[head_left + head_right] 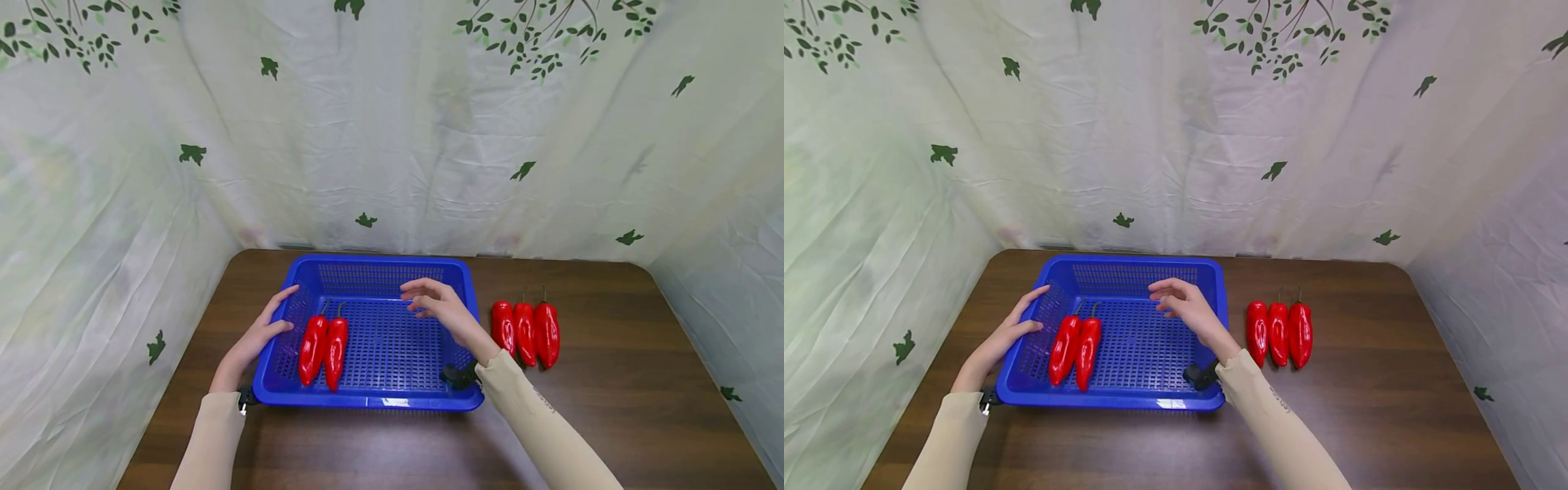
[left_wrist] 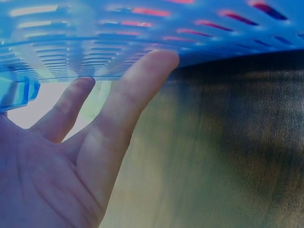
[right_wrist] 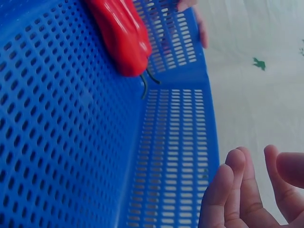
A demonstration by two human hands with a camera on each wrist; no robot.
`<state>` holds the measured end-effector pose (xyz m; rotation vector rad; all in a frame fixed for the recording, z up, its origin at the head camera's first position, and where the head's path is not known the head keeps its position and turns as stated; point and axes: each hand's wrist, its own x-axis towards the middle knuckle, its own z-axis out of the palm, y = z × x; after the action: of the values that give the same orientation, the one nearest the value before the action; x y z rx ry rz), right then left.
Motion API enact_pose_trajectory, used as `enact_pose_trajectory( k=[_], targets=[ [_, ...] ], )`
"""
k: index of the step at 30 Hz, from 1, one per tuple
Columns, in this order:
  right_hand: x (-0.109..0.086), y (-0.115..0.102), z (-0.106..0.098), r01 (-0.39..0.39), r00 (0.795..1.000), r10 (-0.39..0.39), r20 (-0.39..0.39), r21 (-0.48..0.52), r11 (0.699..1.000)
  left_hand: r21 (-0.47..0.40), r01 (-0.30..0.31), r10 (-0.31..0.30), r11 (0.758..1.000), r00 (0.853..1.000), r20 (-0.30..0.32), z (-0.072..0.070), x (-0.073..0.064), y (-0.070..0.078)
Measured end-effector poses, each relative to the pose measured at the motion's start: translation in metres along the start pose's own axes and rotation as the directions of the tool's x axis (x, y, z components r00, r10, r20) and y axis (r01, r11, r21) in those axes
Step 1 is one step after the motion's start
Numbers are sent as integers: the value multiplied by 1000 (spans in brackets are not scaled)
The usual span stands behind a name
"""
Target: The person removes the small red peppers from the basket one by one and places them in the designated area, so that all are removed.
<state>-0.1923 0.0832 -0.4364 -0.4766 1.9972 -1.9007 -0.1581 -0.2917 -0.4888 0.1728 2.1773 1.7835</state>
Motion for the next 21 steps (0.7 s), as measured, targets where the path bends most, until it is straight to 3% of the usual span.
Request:
enact_pose_trajectory(
  k=[21],
  targets=[
    [15, 11, 41, -84, 994, 86, 68, -32, 996, 3, -1, 1, 1000, 1000, -6, 1, -1, 0]
  ],
)
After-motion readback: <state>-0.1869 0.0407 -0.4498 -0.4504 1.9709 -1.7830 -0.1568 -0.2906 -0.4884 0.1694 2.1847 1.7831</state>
